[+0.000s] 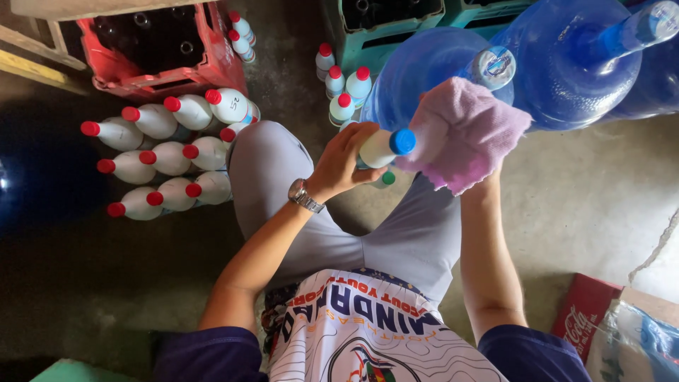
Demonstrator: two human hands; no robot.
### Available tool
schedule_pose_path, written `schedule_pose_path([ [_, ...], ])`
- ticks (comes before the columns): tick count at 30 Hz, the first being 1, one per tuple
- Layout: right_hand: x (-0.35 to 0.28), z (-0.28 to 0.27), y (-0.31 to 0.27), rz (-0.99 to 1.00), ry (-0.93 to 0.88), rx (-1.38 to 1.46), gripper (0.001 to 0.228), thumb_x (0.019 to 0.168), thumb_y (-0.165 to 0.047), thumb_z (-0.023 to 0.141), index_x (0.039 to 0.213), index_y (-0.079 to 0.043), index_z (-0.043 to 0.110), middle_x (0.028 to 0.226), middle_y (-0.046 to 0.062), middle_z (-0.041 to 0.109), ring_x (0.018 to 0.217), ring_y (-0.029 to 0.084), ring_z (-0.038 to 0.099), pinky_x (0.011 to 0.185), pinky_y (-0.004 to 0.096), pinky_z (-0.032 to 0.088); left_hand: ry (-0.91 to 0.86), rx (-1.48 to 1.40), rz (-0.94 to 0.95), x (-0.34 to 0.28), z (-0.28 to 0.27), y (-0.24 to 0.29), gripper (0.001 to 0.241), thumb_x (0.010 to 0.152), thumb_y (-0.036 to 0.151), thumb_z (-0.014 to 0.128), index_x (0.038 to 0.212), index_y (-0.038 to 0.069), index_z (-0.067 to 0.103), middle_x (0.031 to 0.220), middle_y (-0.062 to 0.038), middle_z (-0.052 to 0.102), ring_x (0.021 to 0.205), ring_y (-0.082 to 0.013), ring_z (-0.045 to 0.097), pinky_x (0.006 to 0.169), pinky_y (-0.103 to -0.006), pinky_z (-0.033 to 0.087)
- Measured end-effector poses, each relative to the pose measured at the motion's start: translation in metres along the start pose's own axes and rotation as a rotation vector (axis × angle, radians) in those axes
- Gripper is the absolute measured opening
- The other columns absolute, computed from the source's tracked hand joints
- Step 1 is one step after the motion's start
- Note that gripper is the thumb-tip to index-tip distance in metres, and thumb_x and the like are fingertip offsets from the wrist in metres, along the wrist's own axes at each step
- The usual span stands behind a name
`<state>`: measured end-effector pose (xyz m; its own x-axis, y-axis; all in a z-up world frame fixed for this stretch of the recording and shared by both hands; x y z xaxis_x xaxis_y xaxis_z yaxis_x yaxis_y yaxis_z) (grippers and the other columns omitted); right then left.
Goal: Wiping cleaning bottles with a cloth and organizing them on a storage shelf.
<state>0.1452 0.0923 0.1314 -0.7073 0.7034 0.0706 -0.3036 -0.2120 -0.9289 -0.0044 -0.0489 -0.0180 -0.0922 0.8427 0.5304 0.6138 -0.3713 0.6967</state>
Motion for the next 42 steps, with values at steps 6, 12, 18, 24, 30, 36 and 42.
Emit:
schedule_pose_path([
  [6, -0.017, 0.026, 0.01, -0.221, 0.092, -0.64, 0.021, 0.079, -0.009, 0.082, 0.099, -0.008, 0.075, 0.095, 0.007, 0.073, 0.087, 0.022, 0.069, 0.078, 0.033, 0.057, -0.051, -0.047, -0.107, 0.017, -0.002, 0.019, 0.07, 0.089, 0.028, 0.081, 0.145, 0.003, 0.047, 0.133, -0.017, 0.061, 0.115, -0.0368, 0.066, 0.096, -0.0438, 0.056],
  [12, -0.001, 0.002, 0.044, -0.336, 0.128, -1.085, 0.025, 0.08, -0.006, 0.081, 0.104, -0.009, 0.077, 0.102, 0.007, 0.077, 0.094, 0.022, 0.072, 0.082, 0.032, 0.057, -0.113, 0.056, -0.246, 0.024, 0.007, 0.033, 0.077, 0.085, 0.029, 0.084, 0.145, -0.002, 0.047, 0.12, -0.018, 0.063, 0.1, -0.0366, 0.067, 0.082, -0.0429, 0.057],
  [18, 0.008, -0.077, 0.122, -0.123, 0.315, -0.241, 0.032, 0.095, -0.022, 0.073, 0.118, 0.0, 0.072, 0.109, 0.01, 0.075, 0.098, 0.016, 0.07, 0.085, 0.03, 0.057, 0.011, 0.463, -0.343, 0.015, 0.018, 0.022, 0.078, 0.073, 0.032, 0.088, 0.132, -0.004, 0.051, 0.109, -0.02, 0.065, 0.093, -0.0359, 0.067, 0.075, -0.0436, 0.056],
  [24, -0.019, -0.09, 0.191, -0.076, 0.361, 0.146, 0.058, 0.098, -0.039, 0.07, 0.137, 0.002, 0.057, 0.126, 0.012, 0.063, 0.114, 0.02, 0.066, 0.099, 0.038, 0.056, -0.081, -0.255, -0.607, 0.009, 0.032, 0.008, 0.054, 0.081, 0.035, 0.084, 0.117, 0.002, 0.062, 0.094, -0.012, 0.073, 0.084, -0.0261, 0.077, 0.075, -0.0372, 0.061],
  [30, -0.026, -0.093, 0.203, 0.165, 0.208, 0.51, 0.067, 0.084, -0.041, 0.079, 0.133, -0.002, 0.055, 0.12, 0.014, 0.067, 0.108, 0.025, 0.069, 0.095, 0.042, 0.058, -0.518, -2.013, -0.846, 0.012, 0.024, 0.029, 0.063, 0.089, 0.046, 0.08, 0.123, -0.004, 0.062, 0.096, -0.014, 0.07, 0.076, -0.0244, 0.07, 0.064, -0.0367, 0.057],
  [36, -0.034, -0.093, 0.186, 0.16, 0.067, 0.473, 0.074, 0.075, -0.036, 0.087, 0.131, 0.001, 0.057, 0.116, 0.015, 0.069, 0.106, 0.028, 0.071, 0.091, 0.043, 0.061, -0.437, -1.779, -0.807, 0.008, 0.036, 0.029, 0.061, 0.091, 0.047, 0.079, 0.125, 0.0, 0.061, 0.098, -0.014, 0.07, 0.078, -0.0239, 0.069, 0.068, -0.0362, 0.056],
  [42, -0.027, -0.06, 0.146, 0.105, 0.038, 0.226, 0.061, 0.084, -0.019, 0.085, 0.133, 0.001, 0.057, 0.12, 0.01, 0.066, 0.111, 0.022, 0.066, 0.096, 0.038, 0.057, -0.019, -0.019, -0.547, 0.019, 0.042, 0.025, 0.068, 0.079, 0.041, 0.087, 0.123, -0.001, 0.058, 0.094, -0.018, 0.072, 0.086, -0.0366, 0.073, 0.071, -0.0397, 0.058],
])
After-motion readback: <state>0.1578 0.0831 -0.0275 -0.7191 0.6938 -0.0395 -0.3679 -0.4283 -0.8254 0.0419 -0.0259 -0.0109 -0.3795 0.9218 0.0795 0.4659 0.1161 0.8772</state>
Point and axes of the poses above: each hand's wrist, its own x-axis towards the middle knuckle, its own z-axis out of the palm, y = z × x, the point moved 2 cm from there along x, towards the middle knuckle
